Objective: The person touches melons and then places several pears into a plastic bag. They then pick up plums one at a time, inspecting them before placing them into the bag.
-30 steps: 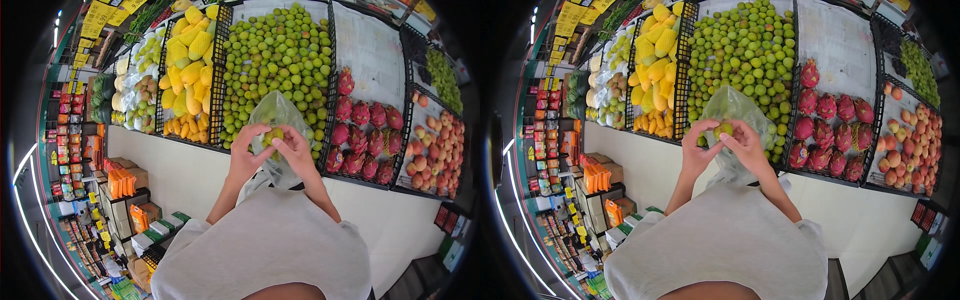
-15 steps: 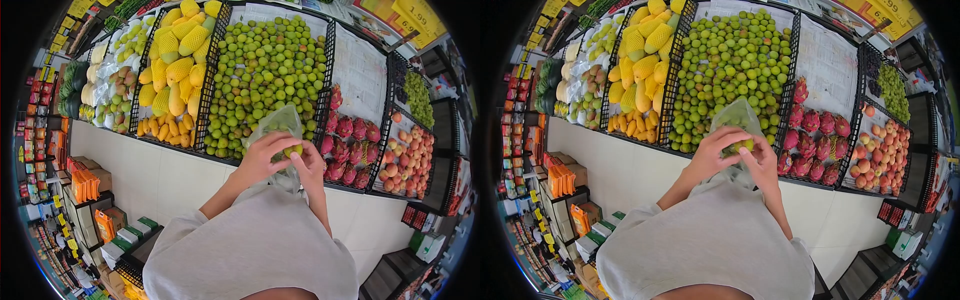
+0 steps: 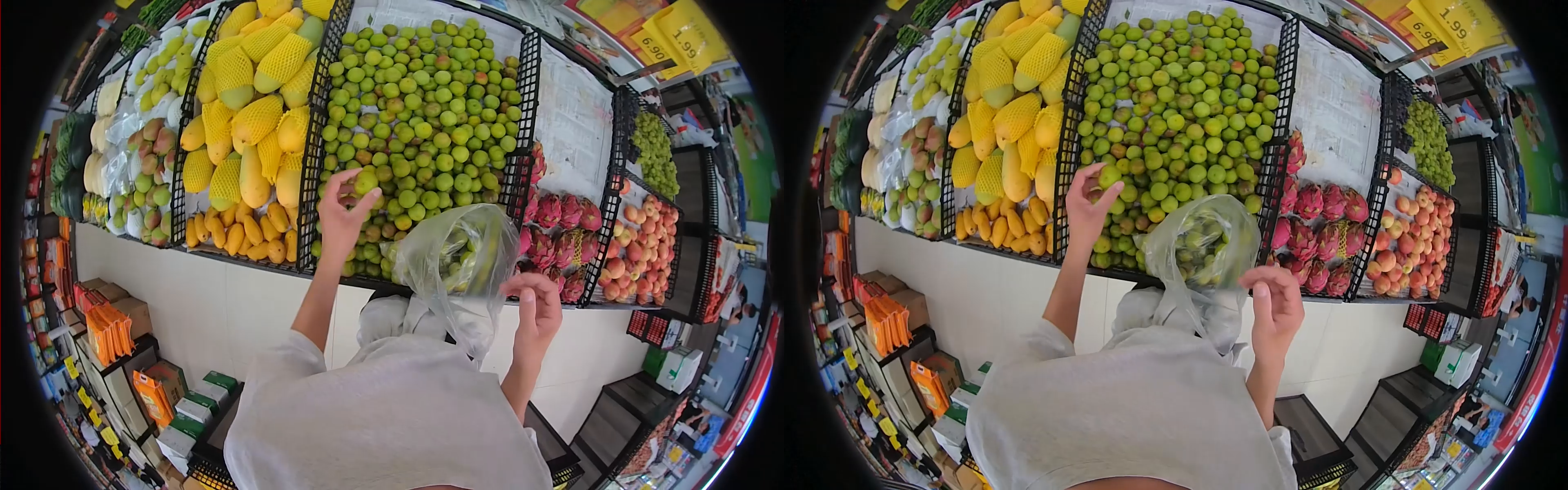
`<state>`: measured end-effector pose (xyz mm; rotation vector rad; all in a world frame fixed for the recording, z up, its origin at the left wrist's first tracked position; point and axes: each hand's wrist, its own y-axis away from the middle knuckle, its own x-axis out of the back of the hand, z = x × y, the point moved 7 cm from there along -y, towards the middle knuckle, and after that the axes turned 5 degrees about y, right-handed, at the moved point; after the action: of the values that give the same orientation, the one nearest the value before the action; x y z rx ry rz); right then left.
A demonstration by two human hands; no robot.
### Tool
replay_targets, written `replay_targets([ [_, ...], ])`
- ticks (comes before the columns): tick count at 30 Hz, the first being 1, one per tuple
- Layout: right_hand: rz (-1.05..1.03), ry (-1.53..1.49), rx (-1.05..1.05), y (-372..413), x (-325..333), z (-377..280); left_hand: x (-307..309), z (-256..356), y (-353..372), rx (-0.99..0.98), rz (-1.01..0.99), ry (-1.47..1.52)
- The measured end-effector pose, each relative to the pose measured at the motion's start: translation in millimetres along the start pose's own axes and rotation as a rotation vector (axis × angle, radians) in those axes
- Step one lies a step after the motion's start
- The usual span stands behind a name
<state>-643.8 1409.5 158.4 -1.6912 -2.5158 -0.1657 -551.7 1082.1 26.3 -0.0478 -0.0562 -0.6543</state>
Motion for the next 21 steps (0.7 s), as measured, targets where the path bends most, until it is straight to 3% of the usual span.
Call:
replay_targets([
  [8, 0.291, 0.052, -0.003, 38.0, 32.8, 9.6, -23.4, -40.0, -128.2, -0.356, -0.117, -0.553],
  [14, 0.435, 0.051, 0.027, 53.8, 53.7, 16.5, -55.6, -66.8, -193.1, -0.456, -0.271, -0.906],
  [15, 0.456, 0.043, 0.028, 56.1, 58.8, 18.4, -60.2, -64.4, -193.2, -0.289, -0.356, -0.996],
  [18, 0.502, 0.019, 0.022, 56.8, 71.4, 24.9, -63.0, -54.0, -187.0, -0.035, -0.417, -1.028],
  [21, 0.506, 0.019, 0.012, 52.0, 76.3, 28.6, -61.5, -59.6, -191.1, -0.188, -0.414, -1.087],
])
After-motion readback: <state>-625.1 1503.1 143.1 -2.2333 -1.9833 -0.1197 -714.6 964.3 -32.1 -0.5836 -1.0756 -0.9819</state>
